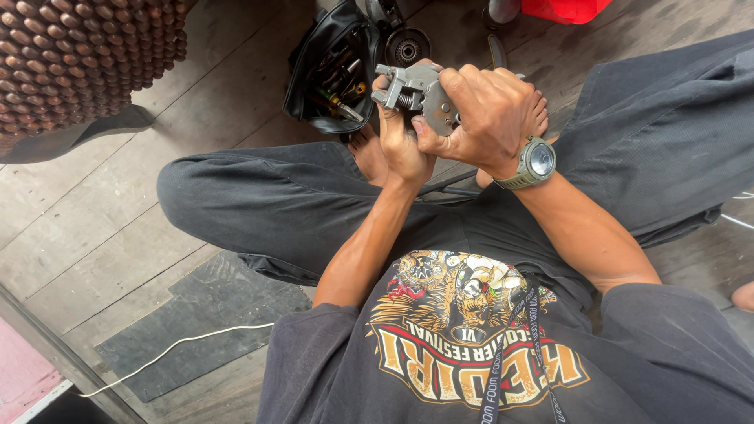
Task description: The person sits on the floor and uses a wrench to tighten a bolt on a small mechanical part held in their left hand. They repeatedly adjust the wrench and turn the bolt while holding the part steady.
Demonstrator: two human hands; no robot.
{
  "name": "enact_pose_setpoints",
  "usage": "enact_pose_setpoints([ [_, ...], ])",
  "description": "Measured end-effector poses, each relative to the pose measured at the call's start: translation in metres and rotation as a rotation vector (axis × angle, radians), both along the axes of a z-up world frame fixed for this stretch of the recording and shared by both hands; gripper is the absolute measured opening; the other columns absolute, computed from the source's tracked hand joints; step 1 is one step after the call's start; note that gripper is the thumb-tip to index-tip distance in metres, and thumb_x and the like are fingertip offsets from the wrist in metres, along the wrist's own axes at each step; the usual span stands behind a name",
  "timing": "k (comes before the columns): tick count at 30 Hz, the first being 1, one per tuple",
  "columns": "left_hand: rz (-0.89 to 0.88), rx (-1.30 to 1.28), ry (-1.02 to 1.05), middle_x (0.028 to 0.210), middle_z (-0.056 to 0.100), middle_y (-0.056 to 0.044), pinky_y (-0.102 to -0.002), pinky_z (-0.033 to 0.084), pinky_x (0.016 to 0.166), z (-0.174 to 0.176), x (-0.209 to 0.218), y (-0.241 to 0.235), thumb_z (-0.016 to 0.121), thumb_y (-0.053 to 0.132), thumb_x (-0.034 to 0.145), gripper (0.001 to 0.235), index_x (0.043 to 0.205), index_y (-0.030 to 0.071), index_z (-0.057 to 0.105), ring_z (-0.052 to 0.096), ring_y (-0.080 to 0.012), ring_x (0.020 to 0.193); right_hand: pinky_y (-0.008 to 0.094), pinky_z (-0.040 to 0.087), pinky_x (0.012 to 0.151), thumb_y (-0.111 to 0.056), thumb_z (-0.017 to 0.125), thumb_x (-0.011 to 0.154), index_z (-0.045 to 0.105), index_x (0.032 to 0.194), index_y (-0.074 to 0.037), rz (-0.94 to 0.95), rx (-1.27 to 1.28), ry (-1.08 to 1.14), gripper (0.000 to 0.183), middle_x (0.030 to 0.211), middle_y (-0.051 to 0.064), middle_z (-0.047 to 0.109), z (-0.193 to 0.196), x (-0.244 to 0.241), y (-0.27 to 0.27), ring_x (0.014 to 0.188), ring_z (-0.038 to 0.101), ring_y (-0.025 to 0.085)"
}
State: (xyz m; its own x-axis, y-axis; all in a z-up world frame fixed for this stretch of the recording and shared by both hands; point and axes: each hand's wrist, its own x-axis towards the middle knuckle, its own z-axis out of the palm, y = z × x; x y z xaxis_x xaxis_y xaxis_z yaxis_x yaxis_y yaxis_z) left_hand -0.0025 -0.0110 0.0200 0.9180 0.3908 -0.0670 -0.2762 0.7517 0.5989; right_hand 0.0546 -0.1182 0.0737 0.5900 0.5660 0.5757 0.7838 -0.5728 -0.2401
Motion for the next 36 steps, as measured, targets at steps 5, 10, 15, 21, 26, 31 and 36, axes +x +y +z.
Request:
enact_pose_setpoints([
  [5, -0.009, 0.002, 0.018, 0.124, 0.065, -0.016, -0.038, 0.054, 0.089, 0.002, 0.000, 0.001, 0.047, 0.046, 0.114, 0.047, 0.130, 0.002, 0.057, 0.064, -0.0247, 0.105, 0.035, 0.041, 0.054, -0.056, 0.057, 0.104, 0.066, 0.100, -0.007, 0.001, -0.009, 0.004, 0.050, 0.073, 0.002, 0.052, 0.001, -0.001, -0.001, 0.057, 0.052, 0.021],
  [10, -0.021, -0.029, 0.020, 0.121, 0.066, -0.015, -0.037, 0.054, 0.090, -0.002, 0.000, 0.000, 0.047, 0.045, 0.114, 0.050, 0.132, 0.000, 0.059, 0.065, -0.0238, 0.104, 0.035, 0.041, 0.055, -0.054, 0.057, 0.105, 0.065, 0.098, -0.007, 0.005, -0.002, 0.005, 0.049, 0.072, 0.001, 0.052, 0.002, 0.000, 0.000, 0.058, 0.052, 0.020],
  [15, -0.008, -0.028, 0.029, 0.123, 0.066, -0.016, -0.039, 0.053, 0.095, -0.003, 0.001, 0.000, 0.047, 0.041, 0.115, 0.043, 0.130, 0.003, 0.058, 0.064, -0.0262, 0.108, 0.035, 0.042, 0.056, -0.054, 0.059, 0.103, 0.067, 0.100, -0.006, 0.017, -0.006, 0.005, 0.049, 0.073, 0.002, 0.052, 0.000, 0.001, -0.001, 0.058, 0.052, 0.021],
  [21, -0.064, -0.052, 0.032, 0.116, 0.066, -0.015, -0.036, 0.053, 0.085, -0.004, 0.005, 0.001, 0.045, 0.051, 0.113, 0.056, 0.129, 0.000, 0.060, 0.064, -0.0238, 0.099, 0.035, 0.044, 0.057, -0.050, 0.060, 0.102, 0.066, 0.102, -0.005, 0.029, -0.013, 0.007, 0.046, 0.074, 0.002, 0.052, 0.001, 0.004, -0.002, 0.059, 0.053, 0.021],
  [26, -0.007, -0.050, 0.076, 0.125, 0.065, -0.021, -0.042, 0.054, 0.089, -0.016, 0.006, -0.001, 0.048, 0.046, 0.113, 0.041, 0.128, 0.008, 0.054, 0.065, -0.0304, 0.109, 0.036, 0.044, 0.056, -0.056, 0.052, 0.105, 0.066, 0.108, -0.003, 0.055, -0.007, -0.005, 0.055, 0.075, 0.004, 0.050, 0.003, 0.006, -0.002, 0.059, 0.052, 0.022],
  [31, -0.013, -0.051, 0.133, 0.124, 0.067, -0.021, -0.041, 0.055, 0.090, -0.014, 0.006, 0.002, 0.047, 0.046, 0.113, 0.043, 0.132, 0.008, 0.055, 0.066, -0.0293, 0.107, 0.037, 0.044, 0.057, -0.052, 0.054, 0.104, 0.069, 0.108, -0.002, 0.083, 0.037, 0.058, 0.052, 0.076, 0.005, 0.051, 0.001, 0.004, -0.001, 0.060, 0.052, 0.023],
  [36, 0.045, 0.145, -0.068, 0.128, 0.062, -0.023, -0.041, 0.050, 0.099, 0.011, 0.011, 0.004, 0.041, 0.046, 0.116, 0.036, 0.129, 0.014, 0.046, 0.060, -0.0282, 0.114, 0.040, 0.048, 0.061, -0.048, 0.070, 0.095, 0.062, 0.119, 0.001, 0.036, 0.163, 0.221, 0.055, 0.093, 0.010, 0.060, 0.000, 0.000, -0.003, 0.068, 0.058, 0.026],
])
